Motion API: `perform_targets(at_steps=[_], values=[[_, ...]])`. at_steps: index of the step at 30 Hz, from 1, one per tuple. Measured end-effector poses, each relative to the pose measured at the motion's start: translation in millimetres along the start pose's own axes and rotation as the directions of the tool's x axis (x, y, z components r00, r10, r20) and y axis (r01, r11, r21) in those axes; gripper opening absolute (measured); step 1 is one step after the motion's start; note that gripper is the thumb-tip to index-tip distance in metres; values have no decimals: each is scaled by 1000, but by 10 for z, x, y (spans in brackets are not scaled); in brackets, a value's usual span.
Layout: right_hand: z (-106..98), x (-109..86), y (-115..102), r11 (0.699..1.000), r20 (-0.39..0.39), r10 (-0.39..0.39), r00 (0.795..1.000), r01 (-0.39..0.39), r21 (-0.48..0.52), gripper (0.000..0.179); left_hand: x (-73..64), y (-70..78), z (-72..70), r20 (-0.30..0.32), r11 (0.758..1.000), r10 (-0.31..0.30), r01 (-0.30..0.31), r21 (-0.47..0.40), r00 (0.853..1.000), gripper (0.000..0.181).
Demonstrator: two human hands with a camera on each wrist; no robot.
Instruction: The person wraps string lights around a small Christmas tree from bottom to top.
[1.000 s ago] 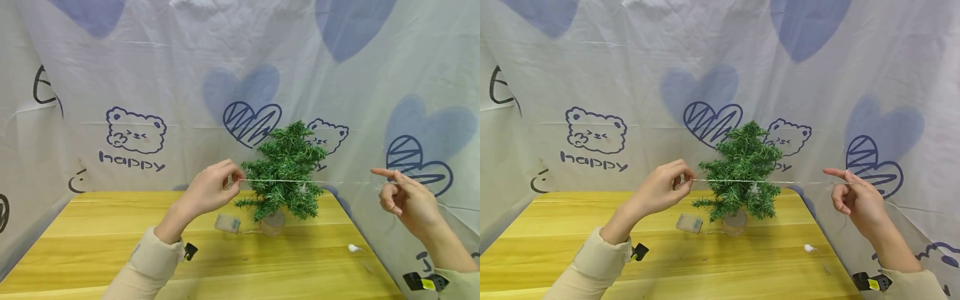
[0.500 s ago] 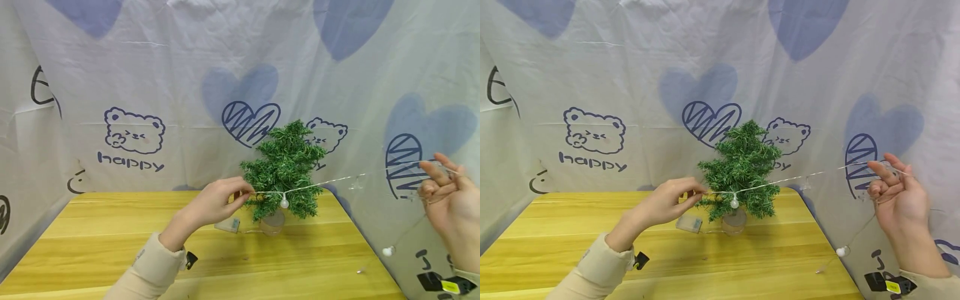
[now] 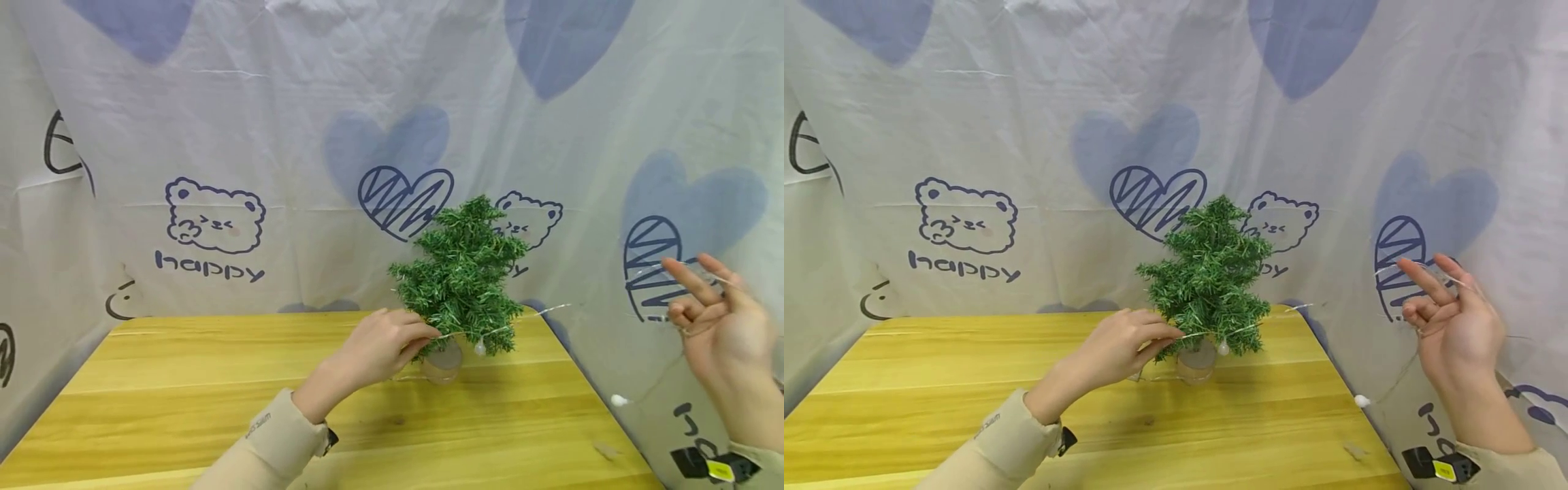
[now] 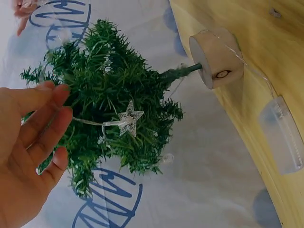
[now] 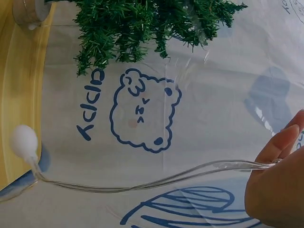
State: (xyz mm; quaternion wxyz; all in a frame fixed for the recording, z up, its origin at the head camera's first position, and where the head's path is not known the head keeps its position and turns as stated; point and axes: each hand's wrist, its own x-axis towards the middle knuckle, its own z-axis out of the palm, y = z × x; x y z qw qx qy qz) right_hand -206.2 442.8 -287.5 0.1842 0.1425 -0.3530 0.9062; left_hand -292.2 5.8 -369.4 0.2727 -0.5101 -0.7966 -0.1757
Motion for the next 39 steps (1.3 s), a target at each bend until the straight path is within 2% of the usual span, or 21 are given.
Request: perform_targets(at_steps=[6, 8, 11, 15, 18, 22, 24, 26, 29, 32, 34, 36, 39], values=[[111, 89, 61, 988, -29, -79, 996, 74, -136, 38, -4, 18, 31, 96, 998, -30, 35, -58, 995, 23], [134, 121, 65, 987, -38, -85, 996, 79, -140, 36, -26, 20, 25, 119, 996, -38, 47, -74, 992, 25], [140, 143, 67, 988, -66, -87, 994, 78, -136, 36, -52, 18, 12, 122, 995, -30, 41, -86, 992, 25], [97, 143, 73, 982, -125, -111, 986, 89, -169, 35, -75, -3, -29, 85, 995, -16, 24, -92, 996, 23], [81, 195, 79, 975, -161, -121, 979, 87, -203, 33, -92, -61, -106, 36, 994, -38, 41, -96, 999, 22], [119, 374, 111, 977, -161, -69, 985, 33, -212, 34, -90, -223, -271, -33, 980, -120, 113, -166, 992, 19], [149, 479, 166, 958, -153, -39, 987, -7, -285, 38, -63, -331, -364, -55, 959, -181, 164, -232, 982, 19], [179, 601, 233, 926, -156, -3, 988, -56, -374, 41, 4, -463, -437, -78, 929, -244, 210, -305, 967, 20], [246, 785, 362, 833, -180, 52, 982, -142, -534, 47, 166, -665, -523, -114, 884, -327, 261, -387, 938, 19], [341, 990, 493, 764, -218, 118, 969, -229, -603, 50, 382, -842, -580, -110, 843, -391, 309, -440, 914, 20], [410, 1117, 581, 710, -233, 158, 959, -275, -648, 52, 530, -939, -599, -65, 817, -425, 351, -458, 903, 22], [473, 1226, 670, 659, -238, 204, 950, -313, -684, 53, 681, -1025, -608, 5, 783, -455, 403, -474, 890, 24], [535, 1368, 782, 578, -213, 279, 937, -340, -742, 55, 923, -1146, -590, 105, 744, -476, 464, -480, 873, 29]])
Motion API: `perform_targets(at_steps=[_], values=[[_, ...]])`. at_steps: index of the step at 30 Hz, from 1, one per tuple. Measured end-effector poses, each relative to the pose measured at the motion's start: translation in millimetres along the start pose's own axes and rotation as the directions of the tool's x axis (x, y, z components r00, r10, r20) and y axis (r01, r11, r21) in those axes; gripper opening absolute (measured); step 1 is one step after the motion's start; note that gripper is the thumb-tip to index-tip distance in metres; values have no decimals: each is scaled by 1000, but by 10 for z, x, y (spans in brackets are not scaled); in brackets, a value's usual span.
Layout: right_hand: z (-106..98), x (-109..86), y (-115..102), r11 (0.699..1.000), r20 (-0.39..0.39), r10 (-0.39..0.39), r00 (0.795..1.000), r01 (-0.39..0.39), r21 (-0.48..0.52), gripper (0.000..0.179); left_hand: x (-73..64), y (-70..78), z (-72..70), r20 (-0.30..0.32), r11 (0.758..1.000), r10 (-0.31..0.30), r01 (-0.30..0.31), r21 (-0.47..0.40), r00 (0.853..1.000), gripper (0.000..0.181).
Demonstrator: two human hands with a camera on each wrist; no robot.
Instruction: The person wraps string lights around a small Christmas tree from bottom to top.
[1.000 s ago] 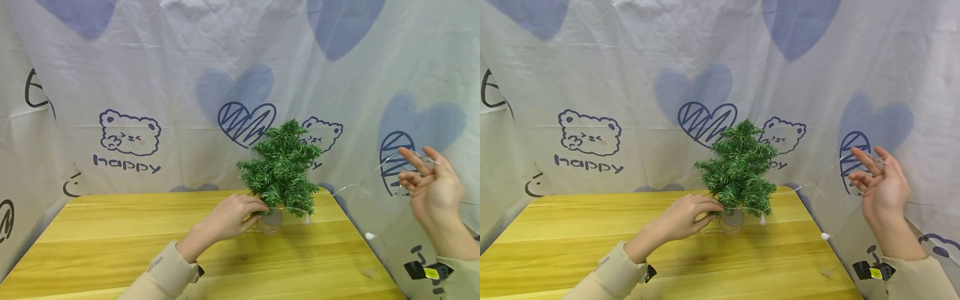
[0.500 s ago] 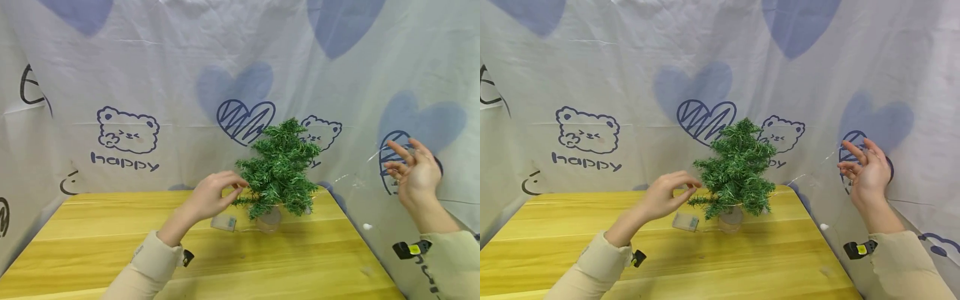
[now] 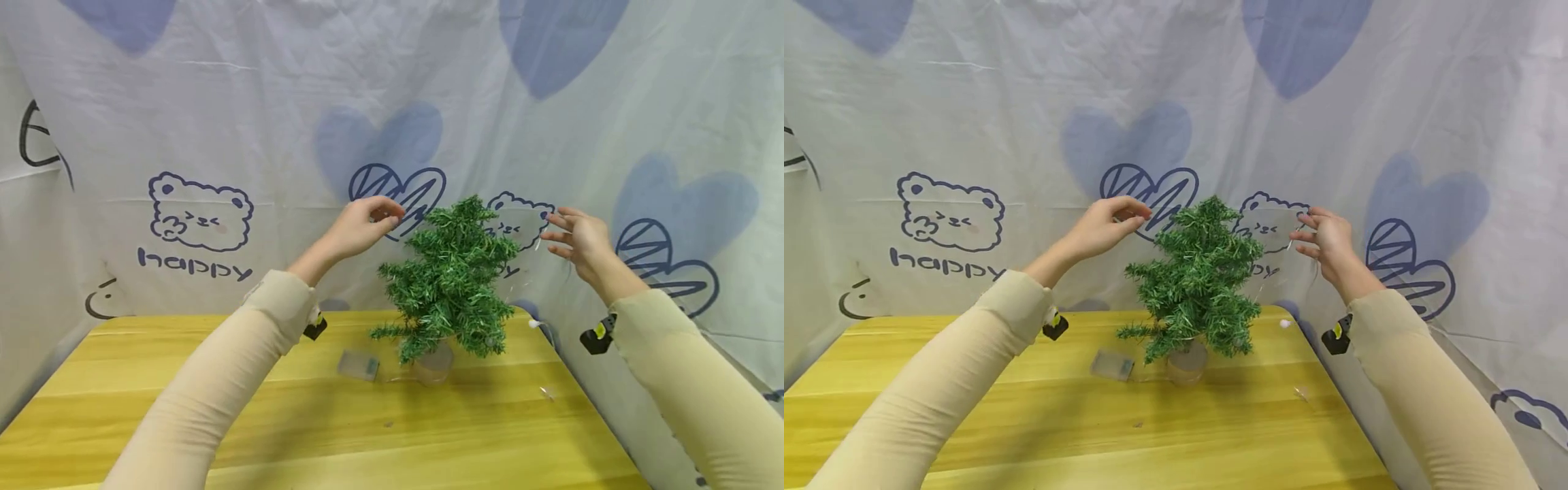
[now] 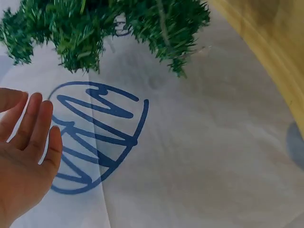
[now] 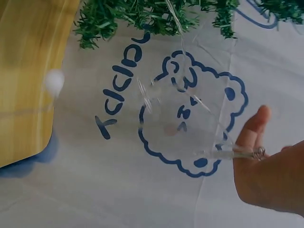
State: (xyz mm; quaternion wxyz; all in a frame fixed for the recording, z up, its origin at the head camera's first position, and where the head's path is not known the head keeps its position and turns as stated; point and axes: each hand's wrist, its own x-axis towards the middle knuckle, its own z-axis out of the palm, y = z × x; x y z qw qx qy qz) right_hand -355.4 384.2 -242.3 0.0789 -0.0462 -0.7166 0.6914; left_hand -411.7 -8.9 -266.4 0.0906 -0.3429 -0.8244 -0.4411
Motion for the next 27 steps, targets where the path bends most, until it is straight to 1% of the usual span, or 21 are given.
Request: perform_targets(at_steps=[2, 5, 7, 9, 11, 13, 14, 16, 18, 20, 23, 24, 26, 27], values=[[57, 93, -16, 998, 40, 18, 999, -15, -60, 56, 176, 7, 20, 43, 1000, -28, 28, 0, 999, 31], [109, 235, -24, 986, 99, 52, 994, -35, -165, 58, 407, 11, 83, 98, 999, -39, 38, 13, 994, 32], [143, 325, -29, 968, 133, 87, 987, -52, -243, 58, 545, -2, 131, 135, 999, -42, 39, 24, 990, 32], [167, 410, -37, 948, 183, 121, 976, -60, -312, 58, 660, -11, 169, 170, 999, -47, 43, 29, 984, 33], [190, 473, -41, 920, 220, 154, 963, -58, -388, 58, 741, -22, 205, 206, 998, -57, 50, 36, 977, 33], [223, 527, -53, 874, 257, 171, 951, -26, -485, 55, 800, -35, 228, 234, 997, -68, 59, 44, 970, 33], [246, 554, -60, 843, 279, 175, 944, 2, -538, 53, 823, -40, 233, 245, 997, -72, 63, 44, 967, 33], [306, 601, -70, 763, 326, 177, 929, 80, -641, 49, 858, -49, 244, 261, 997, -79, 68, 48, 962, 34], [381, 649, -90, 672, 377, 170, 911, 172, -720, 45, 893, -55, 260, 271, 996, -83, 76, 37, 959, 35], [468, 694, -129, 609, 414, 150, 898, 246, -754, 42, 927, -47, 286, 280, 997, -78, 74, 26, 957, 35], [601, 766, -238, 551, 432, 89, 897, 318, -772, 40, 976, -12, 336, 297, 998, -68, 70, 2, 953, 35], [645, 783, -286, 541, 436, 60, 898, 338, -770, 40, 990, 2, 352, 299, 998, -62, 67, -6, 952, 34], [728, 821, -380, 533, 435, 9, 900, 364, -764, 39, 1023, 19, 379, 300, 998, -57, 66, -22, 952, 34], [767, 836, -425, 535, 438, -10, 899, 375, -757, 37, 1037, 25, 389, 300, 997, -56, 67, -29, 952, 34]])
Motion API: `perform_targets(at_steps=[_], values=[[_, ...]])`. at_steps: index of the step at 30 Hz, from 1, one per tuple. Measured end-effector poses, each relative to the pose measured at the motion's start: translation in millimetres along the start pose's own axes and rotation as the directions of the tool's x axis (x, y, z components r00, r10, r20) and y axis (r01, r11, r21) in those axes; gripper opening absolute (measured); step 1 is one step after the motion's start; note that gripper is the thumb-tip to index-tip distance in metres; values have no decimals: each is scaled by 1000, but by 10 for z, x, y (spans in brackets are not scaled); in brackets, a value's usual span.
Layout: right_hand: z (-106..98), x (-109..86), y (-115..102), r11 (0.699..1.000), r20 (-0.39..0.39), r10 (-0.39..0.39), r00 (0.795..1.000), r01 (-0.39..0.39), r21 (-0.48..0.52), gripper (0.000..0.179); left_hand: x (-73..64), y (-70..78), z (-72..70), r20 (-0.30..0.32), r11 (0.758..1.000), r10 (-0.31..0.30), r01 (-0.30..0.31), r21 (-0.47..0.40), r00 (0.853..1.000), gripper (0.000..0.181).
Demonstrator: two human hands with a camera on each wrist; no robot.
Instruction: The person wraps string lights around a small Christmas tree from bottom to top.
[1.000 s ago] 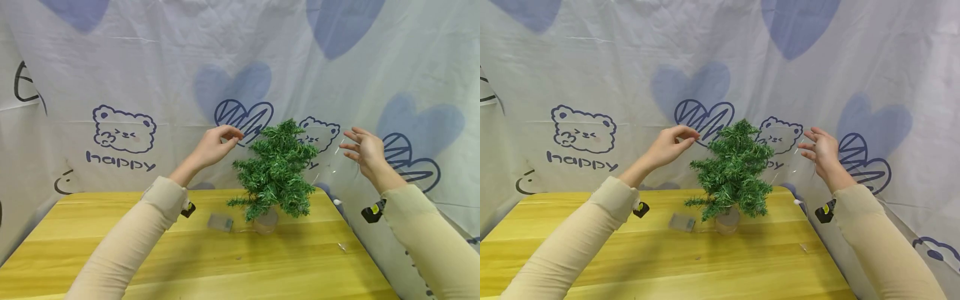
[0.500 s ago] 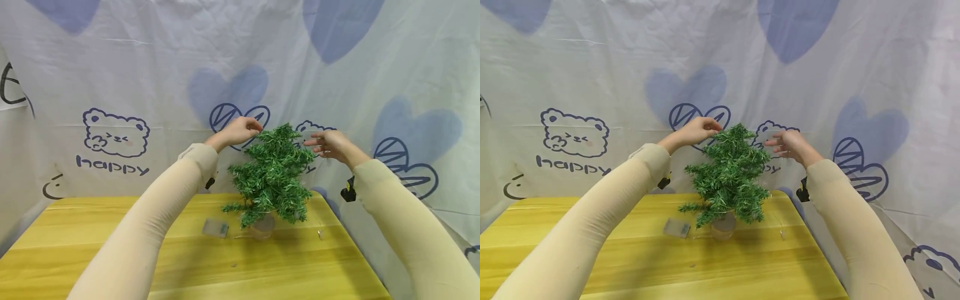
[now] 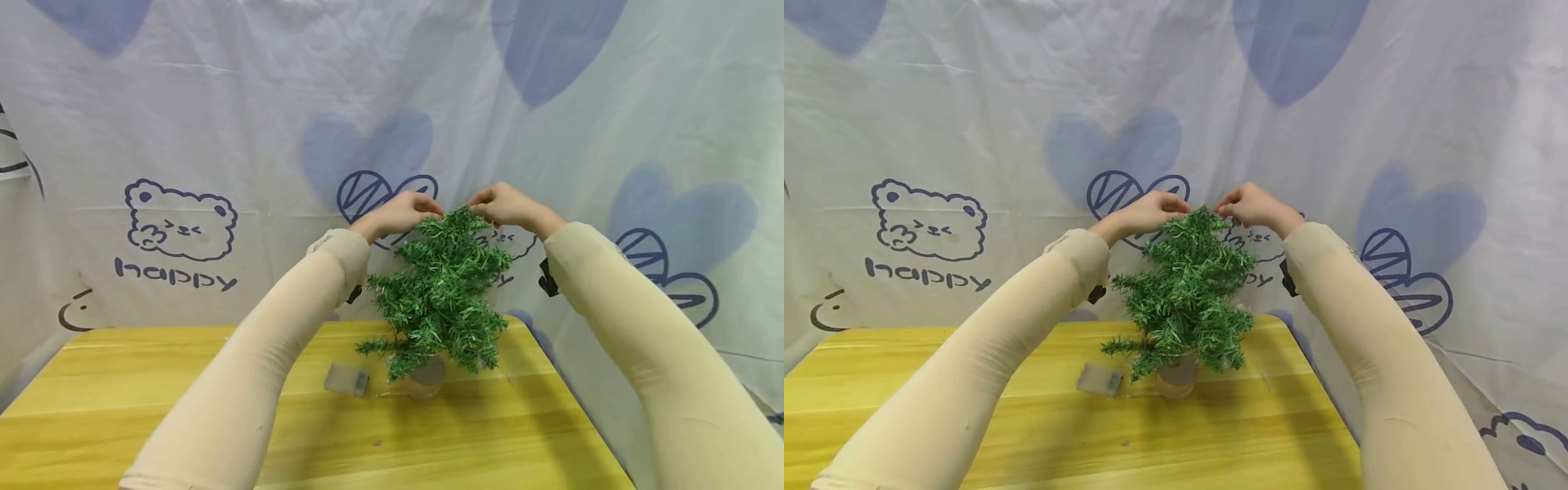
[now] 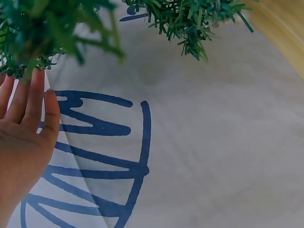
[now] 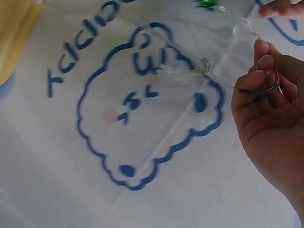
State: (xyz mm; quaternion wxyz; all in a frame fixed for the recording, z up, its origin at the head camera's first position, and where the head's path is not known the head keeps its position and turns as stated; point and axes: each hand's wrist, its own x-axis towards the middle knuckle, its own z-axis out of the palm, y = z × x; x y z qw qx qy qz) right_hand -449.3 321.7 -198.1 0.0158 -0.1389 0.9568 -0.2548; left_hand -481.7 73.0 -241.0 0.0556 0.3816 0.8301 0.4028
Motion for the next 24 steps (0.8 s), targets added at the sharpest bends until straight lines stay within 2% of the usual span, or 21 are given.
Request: perform_targets(at_steps=[2, 6, 14, 17, 21, 24], values=[[-34, 38, -88, 1000, -14, -19, 1000, 19, 19, 34, 13, 6, 10, 5, 1000, 0, 0, -16, 1000, 34], [-77, 70, -201, 998, 18, -26, 999, 25, 63, 34, 31, 3, 13, 23, 999, 3, -2, -43, 1000, 43], [-116, 67, -316, 998, 59, -29, 998, 26, 55, 34, 65, 29, -1, 49, 992, 11, -5, -130, 999, 58], [-125, 65, -334, 998, 58, -42, 997, 40, 41, 34, 72, 28, 3, 62, 993, 6, 2, -117, 998, 56], [-131, 51, -342, 994, 77, -85, 993, 90, -69, 48, 51, 9, -5, 48, 998, -1, 4, -64, 999, 53], [-151, 32, -337, 963, 95, -133, 987, 152, -224, 55, 32, -2, -27, 15, 1000, 7, -7, -23, 1000, 46]])
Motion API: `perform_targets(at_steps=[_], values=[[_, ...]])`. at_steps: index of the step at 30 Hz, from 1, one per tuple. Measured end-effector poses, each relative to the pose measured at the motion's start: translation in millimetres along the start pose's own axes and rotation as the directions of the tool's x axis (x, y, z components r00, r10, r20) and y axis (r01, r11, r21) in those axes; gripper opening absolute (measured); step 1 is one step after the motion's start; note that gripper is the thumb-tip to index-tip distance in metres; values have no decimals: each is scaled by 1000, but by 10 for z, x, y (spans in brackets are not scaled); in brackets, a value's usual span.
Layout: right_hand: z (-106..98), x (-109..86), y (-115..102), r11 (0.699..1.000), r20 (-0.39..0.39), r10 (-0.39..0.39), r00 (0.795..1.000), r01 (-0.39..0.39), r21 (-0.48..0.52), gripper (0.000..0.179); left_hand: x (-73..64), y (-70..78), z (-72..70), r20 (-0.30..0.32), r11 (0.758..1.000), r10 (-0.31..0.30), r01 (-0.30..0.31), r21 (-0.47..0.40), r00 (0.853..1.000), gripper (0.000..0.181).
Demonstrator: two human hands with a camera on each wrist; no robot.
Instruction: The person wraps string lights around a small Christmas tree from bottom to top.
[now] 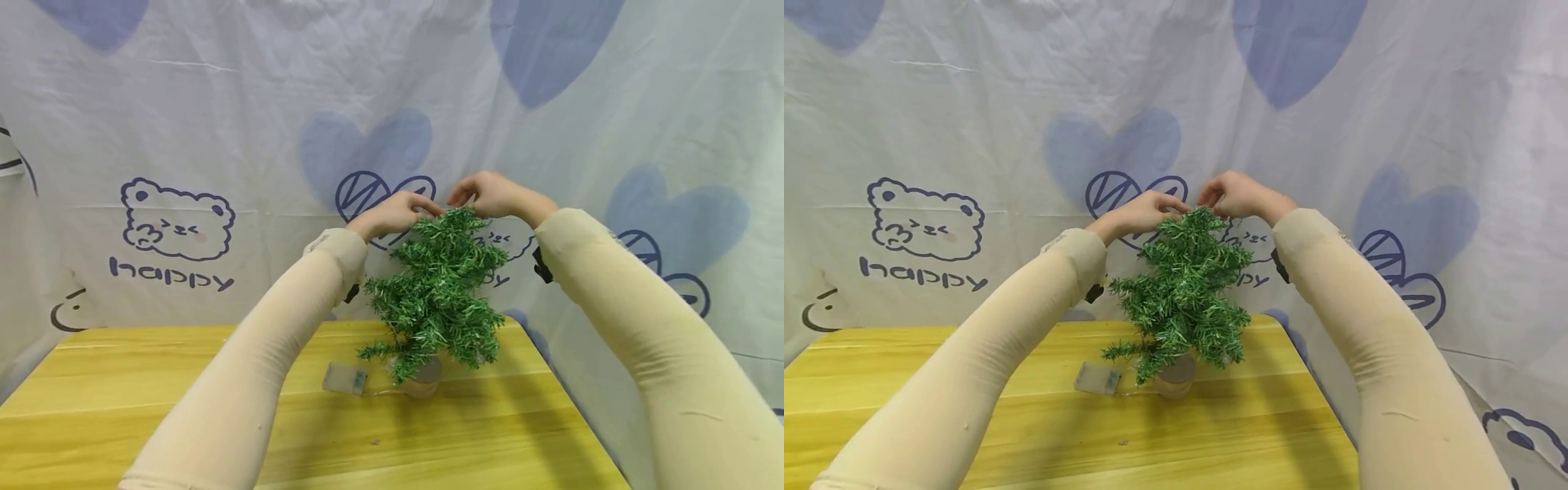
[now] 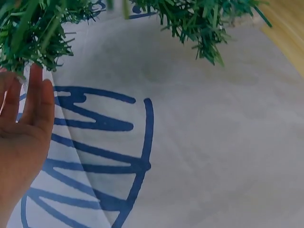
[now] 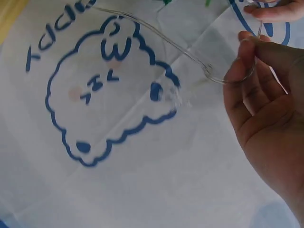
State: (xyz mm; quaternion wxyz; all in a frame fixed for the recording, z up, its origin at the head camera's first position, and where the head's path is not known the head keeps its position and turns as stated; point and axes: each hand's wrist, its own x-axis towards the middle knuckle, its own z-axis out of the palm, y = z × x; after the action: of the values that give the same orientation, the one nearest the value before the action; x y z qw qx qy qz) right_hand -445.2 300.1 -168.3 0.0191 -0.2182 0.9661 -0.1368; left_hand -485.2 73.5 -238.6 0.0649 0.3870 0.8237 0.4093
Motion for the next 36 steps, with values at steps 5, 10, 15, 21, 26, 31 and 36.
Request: perform_targets(at_steps=[5, 10, 15, 21, 26, 31, 36], values=[[-41, -34, 32, 984, -6, -32, 999, 30, -178, 39, -1, -11, -40, -61, 999, 32, -30, 37, 998, 32], [-40, -56, 57, 973, -45, -19, 999, 8, -232, 34, 10, -24, -27, -80, 999, 42, -41, 14, 996, 31], [-51, -44, 27, 965, -107, -54, 993, 25, -262, 39, 3, -7, -40, -138, 998, 48, -52, -25, 989, 28], [-70, -47, 24, 956, -193, -108, 975, 48, -290, 39, 14, -2, -28, -215, 998, 47, -55, -30, 975, 21], [-99, -79, 5, 954, -199, -90, 976, 27, -299, 38, 3, -18, -40, -239, 1000, 30, -29, 9, 971, 25], [-155, -110, -34, 950, -182, -18, 983, -40, -311, 44, -2, -18, -51, -269, 998, 30, -15, 58, 963, 27], [-193, -143, -49, 968, -184, 40, 982, -83, -235, 67, 13, -6, -25, -301, 990, 49, -7, 139, 952, 23]])
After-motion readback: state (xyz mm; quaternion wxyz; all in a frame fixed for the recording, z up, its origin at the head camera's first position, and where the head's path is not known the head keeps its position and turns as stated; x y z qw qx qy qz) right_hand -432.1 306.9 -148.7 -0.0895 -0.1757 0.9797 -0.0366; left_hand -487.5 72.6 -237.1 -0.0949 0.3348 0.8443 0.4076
